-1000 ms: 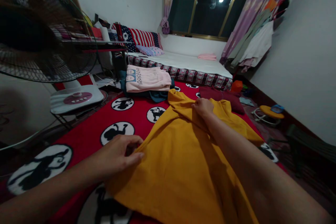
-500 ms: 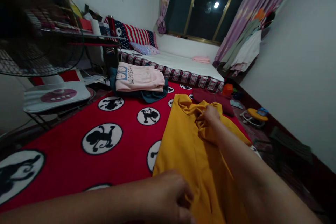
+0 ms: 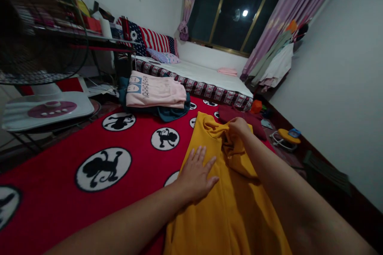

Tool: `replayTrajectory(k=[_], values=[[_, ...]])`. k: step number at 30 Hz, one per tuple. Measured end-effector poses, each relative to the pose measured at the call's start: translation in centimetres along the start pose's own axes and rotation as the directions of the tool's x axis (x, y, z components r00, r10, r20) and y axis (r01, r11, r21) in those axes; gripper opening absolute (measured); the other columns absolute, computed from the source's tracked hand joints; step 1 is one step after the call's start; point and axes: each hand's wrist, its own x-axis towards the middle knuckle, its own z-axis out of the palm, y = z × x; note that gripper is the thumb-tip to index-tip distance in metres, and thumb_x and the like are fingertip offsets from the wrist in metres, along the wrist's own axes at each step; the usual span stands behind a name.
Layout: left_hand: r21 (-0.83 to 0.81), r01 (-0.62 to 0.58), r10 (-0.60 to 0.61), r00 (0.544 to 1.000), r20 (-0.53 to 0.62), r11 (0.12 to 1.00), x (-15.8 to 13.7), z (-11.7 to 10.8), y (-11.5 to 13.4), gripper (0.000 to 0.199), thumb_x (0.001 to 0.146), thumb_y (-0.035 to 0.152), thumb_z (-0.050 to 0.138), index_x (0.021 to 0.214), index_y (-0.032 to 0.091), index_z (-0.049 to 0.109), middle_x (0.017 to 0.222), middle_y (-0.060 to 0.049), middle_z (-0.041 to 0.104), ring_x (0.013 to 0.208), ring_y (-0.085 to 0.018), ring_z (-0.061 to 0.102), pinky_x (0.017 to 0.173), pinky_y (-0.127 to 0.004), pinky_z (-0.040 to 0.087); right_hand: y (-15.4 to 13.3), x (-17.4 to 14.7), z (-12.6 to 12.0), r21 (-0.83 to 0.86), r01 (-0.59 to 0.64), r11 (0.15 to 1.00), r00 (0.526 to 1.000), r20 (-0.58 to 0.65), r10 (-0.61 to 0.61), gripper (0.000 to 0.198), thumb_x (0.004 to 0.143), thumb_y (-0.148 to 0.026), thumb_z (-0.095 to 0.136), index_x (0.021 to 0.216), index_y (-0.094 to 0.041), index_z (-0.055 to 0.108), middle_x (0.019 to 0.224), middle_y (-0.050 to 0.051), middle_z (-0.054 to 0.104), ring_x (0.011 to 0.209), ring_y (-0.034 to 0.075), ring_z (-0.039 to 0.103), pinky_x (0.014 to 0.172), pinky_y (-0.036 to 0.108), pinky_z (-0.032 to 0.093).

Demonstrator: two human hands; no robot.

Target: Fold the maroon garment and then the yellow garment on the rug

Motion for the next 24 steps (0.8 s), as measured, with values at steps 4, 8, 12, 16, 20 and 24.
replayTrajectory(k=[4, 8, 12, 16, 20, 24], values=[[0.004, 0.005, -0.004, 0.999, -0.049, 1.0, -0.2, 0.1, 0.1, 0.064, 0.089, 0.061, 0.038, 0.144, 0.027, 0.039, 0.157, -0.013, 0.02, 0.145, -0.032, 0.01, 0.116, -0.052, 0.014, -2.0, 1.0, 1.9, 0.08, 0.071, 0.994, 0.994, 0.076, -0.078, 0.021, 0.074, -0.022, 0.061, 0.091, -0.019, 0.073, 0.081, 0.004, 0.071, 0.073, 0.014, 0.065, 0.059, 0.018, 0.042], [-0.015, 0.002, -0.003, 0.998, -0.062, 1.0, -0.1, 0.1, 0.1, 0.064, 0.089, 0.062, 0.038, 0.143, 0.027, 0.04, 0.156, -0.014, 0.019, 0.145, -0.031, 0.01, 0.116, -0.051, 0.014, -3.0, 0.9, 3.1, 0.096, 0.088, 0.991, 0.981, 0.167, -0.103, 0.018, 0.062, -0.032, 0.076, 0.072, -0.018, 0.071, 0.064, 0.001, 0.065, 0.06, 0.014, 0.059, 0.051, 0.02, 0.037], [-0.042, 0.014, -0.017, 0.999, -0.05, 0.999, -0.2, 0.0, 0.2, 0.064, 0.089, 0.061, 0.039, 0.143, 0.027, 0.04, 0.157, -0.015, 0.017, 0.145, -0.032, 0.009, 0.116, -0.052, 0.014, -2.0, 1.2, 1.5, 0.122, 0.114, 0.986, 0.969, 0.207, -0.138, 0.022, 0.067, -0.038, 0.071, 0.069, -0.016, 0.07, 0.055, -0.002, 0.061, 0.05, 0.011, 0.053, 0.047, 0.02, 0.034], [-0.062, 0.01, -0.013, 0.999, -0.043, 0.998, -0.2, 0.0, 0.2, 0.065, 0.089, 0.061, 0.04, 0.143, 0.026, 0.04, 0.157, -0.014, 0.015, 0.145, -0.032, 0.008, 0.116, -0.053, 0.013, 0.2, 1.0, -0.2, 0.077, 0.093, 0.993, 0.982, 0.158, -0.105, 0.026, 0.074, -0.039, 0.064, 0.078, -0.015, 0.071, 0.062, 0.001, 0.065, 0.053, 0.012, 0.055, 0.048, 0.02, 0.035], [-0.066, 0.009, -0.012, 0.999, -0.041, 0.998, -0.2, 0.0, 0.3, 0.065, 0.089, 0.061, 0.039, 0.143, 0.025, 0.04, 0.157, -0.015, 0.015, 0.144, -0.033, 0.008, 0.116, -0.053, 0.014, 0.7, 0.2, -0.2, -0.051, 0.032, 0.998, 0.994, 0.108, -0.027, 0.014, 0.065, -0.024, 0.07, 0.075, -0.014, 0.072, 0.07, 0.01, 0.069, 0.068, 0.022, 0.064, 0.057, 0.026, 0.042], [-0.056, 0.015, -0.017, 0.999, -0.03, 0.998, -0.2, -0.2, 0.4, 0.065, 0.089, 0.06, 0.039, 0.143, 0.023, 0.041, 0.156, -0.016, 0.016, 0.144, -0.033, 0.008, 0.116, -0.053, 0.013, -2.6, 0.2, 0.2, -0.076, 0.073, 0.994, 0.991, -0.108, -0.081, 0.026, 0.081, -0.02, 0.053, 0.1, -0.019, 0.07, 0.104, 0.013, 0.069, 0.098, 0.025, 0.064, 0.076, 0.03, 0.045]])
